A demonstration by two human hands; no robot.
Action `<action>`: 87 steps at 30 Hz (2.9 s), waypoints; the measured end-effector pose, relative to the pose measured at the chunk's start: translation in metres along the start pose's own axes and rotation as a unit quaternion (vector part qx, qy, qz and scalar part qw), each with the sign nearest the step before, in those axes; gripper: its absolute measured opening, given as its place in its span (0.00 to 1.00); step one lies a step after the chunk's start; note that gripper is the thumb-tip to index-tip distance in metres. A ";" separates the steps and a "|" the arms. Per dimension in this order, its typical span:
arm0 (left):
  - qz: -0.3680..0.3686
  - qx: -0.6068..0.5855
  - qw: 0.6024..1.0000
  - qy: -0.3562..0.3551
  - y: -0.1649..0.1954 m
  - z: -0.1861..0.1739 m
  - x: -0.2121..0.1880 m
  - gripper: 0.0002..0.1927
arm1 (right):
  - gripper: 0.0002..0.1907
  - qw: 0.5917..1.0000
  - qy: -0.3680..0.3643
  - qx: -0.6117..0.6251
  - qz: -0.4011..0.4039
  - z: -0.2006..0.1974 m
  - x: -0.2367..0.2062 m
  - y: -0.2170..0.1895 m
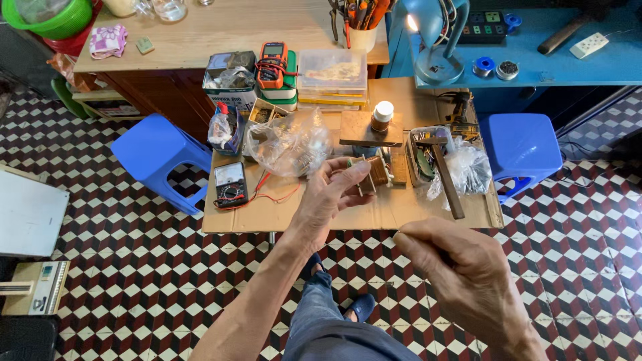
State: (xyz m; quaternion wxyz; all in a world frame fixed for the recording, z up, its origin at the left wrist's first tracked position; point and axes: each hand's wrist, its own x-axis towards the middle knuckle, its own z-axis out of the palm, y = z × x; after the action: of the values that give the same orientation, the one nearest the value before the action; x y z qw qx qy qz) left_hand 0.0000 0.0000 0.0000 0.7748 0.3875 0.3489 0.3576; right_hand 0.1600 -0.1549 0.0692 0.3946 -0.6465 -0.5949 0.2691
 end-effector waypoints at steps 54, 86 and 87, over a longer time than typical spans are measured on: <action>-0.298 -0.355 0.881 -0.097 -0.072 0.002 0.117 0.26 | 0.12 0.930 -0.025 0.008 0.367 -0.039 0.135 0.153; -0.383 -0.138 0.895 -0.183 -0.142 -0.048 0.301 0.25 | 0.13 0.918 -0.076 0.062 0.385 0.003 0.237 0.326; -0.379 -0.141 0.895 -0.190 -0.140 -0.052 0.301 0.25 | 0.13 0.917 -0.071 0.065 0.387 0.006 0.237 0.324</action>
State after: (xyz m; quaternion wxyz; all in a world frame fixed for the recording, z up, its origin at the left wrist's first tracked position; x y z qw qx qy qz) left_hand 0.1480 0.2040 -0.2218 0.9496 0.1734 0.2612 0.0015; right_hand 0.3707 0.0851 -0.1743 0.2579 -0.7784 -0.3057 0.4840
